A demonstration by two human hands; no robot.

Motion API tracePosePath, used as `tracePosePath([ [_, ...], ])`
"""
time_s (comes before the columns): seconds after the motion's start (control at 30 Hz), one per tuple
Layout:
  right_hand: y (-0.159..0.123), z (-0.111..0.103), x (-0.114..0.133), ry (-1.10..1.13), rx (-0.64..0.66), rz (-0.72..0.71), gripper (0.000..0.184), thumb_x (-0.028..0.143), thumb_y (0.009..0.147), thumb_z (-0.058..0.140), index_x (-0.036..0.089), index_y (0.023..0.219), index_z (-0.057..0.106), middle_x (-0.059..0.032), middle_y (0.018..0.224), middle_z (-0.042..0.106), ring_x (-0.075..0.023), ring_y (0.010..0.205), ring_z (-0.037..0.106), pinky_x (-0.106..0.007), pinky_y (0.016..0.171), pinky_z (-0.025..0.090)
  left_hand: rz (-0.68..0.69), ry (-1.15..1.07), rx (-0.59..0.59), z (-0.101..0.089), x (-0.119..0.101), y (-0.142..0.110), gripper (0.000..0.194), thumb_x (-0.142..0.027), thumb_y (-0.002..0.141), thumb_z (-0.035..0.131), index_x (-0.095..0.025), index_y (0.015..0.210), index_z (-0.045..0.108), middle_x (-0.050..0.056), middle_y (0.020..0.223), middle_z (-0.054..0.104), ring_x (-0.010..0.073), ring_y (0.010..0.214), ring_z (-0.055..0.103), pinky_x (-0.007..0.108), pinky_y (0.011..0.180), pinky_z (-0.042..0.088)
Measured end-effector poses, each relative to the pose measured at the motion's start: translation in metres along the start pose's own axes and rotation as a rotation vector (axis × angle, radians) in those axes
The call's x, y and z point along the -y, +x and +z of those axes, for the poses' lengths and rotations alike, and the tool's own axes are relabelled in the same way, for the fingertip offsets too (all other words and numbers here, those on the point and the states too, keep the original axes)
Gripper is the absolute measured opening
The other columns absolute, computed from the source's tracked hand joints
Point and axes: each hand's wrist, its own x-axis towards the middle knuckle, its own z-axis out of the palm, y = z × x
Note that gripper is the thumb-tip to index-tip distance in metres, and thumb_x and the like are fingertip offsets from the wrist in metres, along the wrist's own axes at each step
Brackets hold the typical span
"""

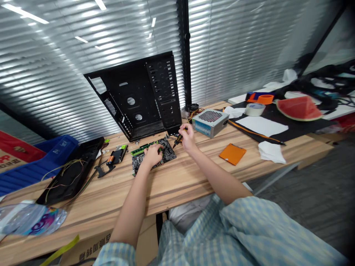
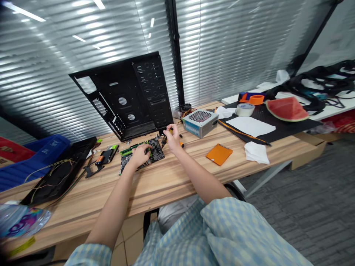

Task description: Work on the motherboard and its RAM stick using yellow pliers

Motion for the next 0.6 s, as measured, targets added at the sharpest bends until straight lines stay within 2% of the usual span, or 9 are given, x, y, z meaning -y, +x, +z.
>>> tracePosePath([
  [0.17, -0.003, 0.003, 0.002, 0.128, -0.025, -0.026, 0.029, 0.03, 0.065, 0.062, 0.024, 0.081, 0.038, 0.0031, 0.082, 0.043, -0.0121, 0.072, 0.041, -0.025, 0.069, 0.038, 0.027, 0.012, 0.024, -0.003, -0.004, -0.001, 0.031, -0.019, 0.078, 0.05, -0.025, 0.103, 0.067, 0.007, 0.119, 0.065, 0.0287, 0.116, 0.054, 0.047, 0.092, 0.04],
  [0.4, -0.002, 0.004, 0.006, 0.097, -0.047, -0.065, 0.025, 0.03, 0.065, 0.061, 0.024, 0.08, 0.041, 0.0028, 0.08, 0.045, -0.0129, 0.073, 0.042, -0.026, 0.07, 0.039, 0.045, 0.001, 0.054, -0.004, -0.006, -0.001, 0.034, -0.018, 0.081, 0.044, -0.025, 0.103, 0.069, 0.006, 0.12, 0.065, 0.0271, 0.117, 0.054, 0.044, 0.092, 0.041],
  [0.6, -0.003, 0.006, 0.005, 0.11, -0.012, -0.065, 0.026, 0.029, 0.066, 0.061, 0.024, 0.08, 0.039, 0.0033, 0.078, 0.043, -0.0125, 0.071, 0.04, -0.026, 0.069, 0.038, 0.097, -0.015, 0.041, -0.005, -0.012, -0.002, 0.029, -0.027, 0.086, 0.047, -0.024, 0.103, 0.071, 0.006, 0.121, 0.065, 0.0262, 0.118, 0.054, 0.041, 0.093, 0.042],
])
